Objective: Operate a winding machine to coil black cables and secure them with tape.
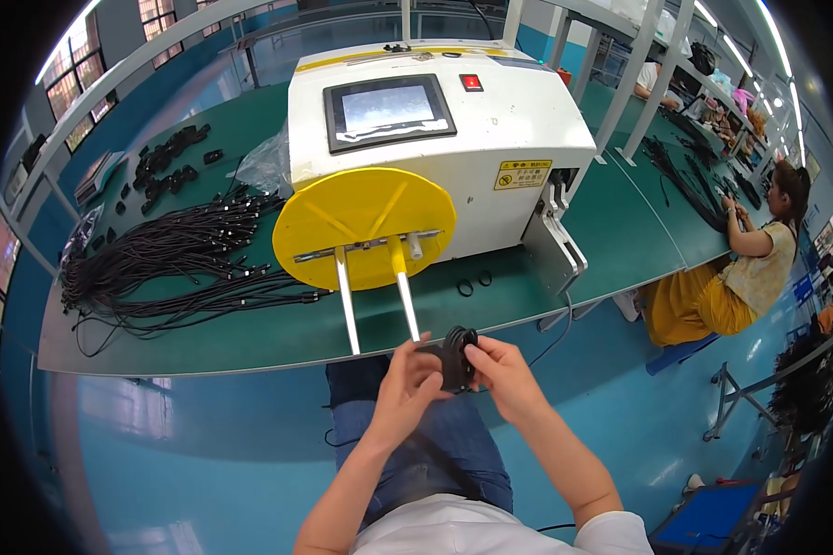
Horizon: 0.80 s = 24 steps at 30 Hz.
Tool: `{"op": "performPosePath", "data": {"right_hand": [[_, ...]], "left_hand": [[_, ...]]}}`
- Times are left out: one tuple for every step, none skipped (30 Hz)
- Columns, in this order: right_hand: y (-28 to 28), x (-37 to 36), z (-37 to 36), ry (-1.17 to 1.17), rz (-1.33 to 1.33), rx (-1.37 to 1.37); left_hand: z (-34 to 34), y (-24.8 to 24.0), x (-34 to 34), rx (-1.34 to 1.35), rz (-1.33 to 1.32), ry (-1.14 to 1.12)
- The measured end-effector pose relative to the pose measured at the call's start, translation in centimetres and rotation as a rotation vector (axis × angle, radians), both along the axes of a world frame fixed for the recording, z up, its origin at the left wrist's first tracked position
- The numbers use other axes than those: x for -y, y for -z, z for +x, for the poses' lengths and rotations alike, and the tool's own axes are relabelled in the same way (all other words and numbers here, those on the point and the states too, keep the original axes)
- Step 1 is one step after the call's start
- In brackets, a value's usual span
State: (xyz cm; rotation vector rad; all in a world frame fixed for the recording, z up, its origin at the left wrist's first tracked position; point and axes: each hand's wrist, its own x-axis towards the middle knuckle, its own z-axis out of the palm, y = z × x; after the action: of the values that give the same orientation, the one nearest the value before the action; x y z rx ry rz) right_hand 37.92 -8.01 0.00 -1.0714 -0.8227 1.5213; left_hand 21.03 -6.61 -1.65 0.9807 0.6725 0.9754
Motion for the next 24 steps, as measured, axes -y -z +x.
{"op": "performPosePath", "data": {"right_hand": [[-0.3, -0.2, 0.5, -0.066, -0.025, 0.009], [-0.6, -0.3, 0.9, -0.135, -0.048, 0.019], [-0.8, -0.4, 1.0, -0.204, -0.071, 0.028], [-0.5, -0.3, 0.9, -0.208, -0.071, 0.027], [0.1, -0.3, 0.7, -0.213, -0.088, 0.027], [0.7, -0.3, 0.5, -0.219, -0.104, 0.027], [0.8, -0.5, 0.0, -0.229, -0.116, 0.023], [0.7, -0.5, -0.3, -0.239, -0.111, 0.017], [0.4, -0.3, -0.5, -0.252, -0.091, 0.020], [0.0, 0.0, -0.6, -0.265, -0.070, 0.022], [-0.4, 0.1, -0.8, -0.278, -0.050, 0.023], [-0.5, 0.2, -0.9, -0.286, -0.048, 0.016], [-0.7, 0.4, -0.9, -0.351, 0.011, 0.078], [-0.8, 0.5, -1.0, -0.416, 0.070, 0.140], [-0.8, 0.6, -1.2, -0.479, 0.128, 0.203], [-0.7, 0.5, -1.6, -0.485, 0.129, 0.197], [-0.8, 0.5, -1.9, -0.478, 0.065, 0.192], [-0.9, 0.5, -2.3, -0.470, 0.000, 0.187], [-0.9, 0.4, -2.7, -0.460, -0.063, 0.181], [-0.4, 0.5, -3.3, -0.458, -0.063, 0.181], [0.6, 0.7, -4.1, -0.385, 0.134, 0.326], [1.0, 0.9, -5.1, -0.312, 0.332, 0.468], [1.1, 0.9, -5.7, -0.233, 0.530, 0.607], [1.2, 1.0, -5.9, -0.233, 0.530, 0.604]], "left_hand": [[-0.2, 0.0, -0.2, -0.001, -0.002, 0.001], [-0.4, 0.0, -0.5, -0.057, 0.128, -0.035], [-0.5, 0.0, -0.8, -0.114, 0.257, -0.072], [-0.6, -0.1, -1.0, -0.171, 0.386, -0.110], [-0.6, -0.2, -1.1, -0.173, 0.386, -0.114], [-0.4, -0.4, -1.2, -0.136, 0.364, -0.054], [-0.4, -0.5, -1.4, -0.103, 0.345, 0.002], [-0.4, -0.6, -1.5, -0.070, 0.325, 0.057], [-0.4, -0.7, -1.4, -0.079, 0.328, 0.048], [-0.3, -0.8, -1.2, -0.056, 0.283, 0.002], [-0.3, -0.9, -0.9, -0.032, 0.238, -0.044], [-0.3, -0.9, -0.5, -0.007, 0.191, -0.087], [-0.4, -0.8, -0.4, -0.015, 0.192, -0.094], [-0.5, -0.6, -0.3, 0.001, 0.190, -0.131], [-0.7, -0.3, -0.2, 0.018, 0.188, -0.168], [-0.9, -0.2, -0.1, 0.035, 0.185, -0.205], [-1.0, -0.2, -0.1, 0.034, 0.184, -0.205], [-1.1, -0.2, -0.1, 0.141, 0.091, -0.207], [-1.2, -0.2, -0.1, 0.248, -0.001, -0.208], [-1.2, -0.2, -0.1, 0.355, -0.094, -0.207], [-1.2, -0.2, -0.1, 0.354, -0.095, -0.204], [-1.4, -0.3, 0.0, 0.317, -0.067, -0.207], [-1.5, -0.3, 0.2, 0.279, -0.040, -0.210], [-1.6, -0.3, 0.4, 0.241, -0.014, -0.212]]}}
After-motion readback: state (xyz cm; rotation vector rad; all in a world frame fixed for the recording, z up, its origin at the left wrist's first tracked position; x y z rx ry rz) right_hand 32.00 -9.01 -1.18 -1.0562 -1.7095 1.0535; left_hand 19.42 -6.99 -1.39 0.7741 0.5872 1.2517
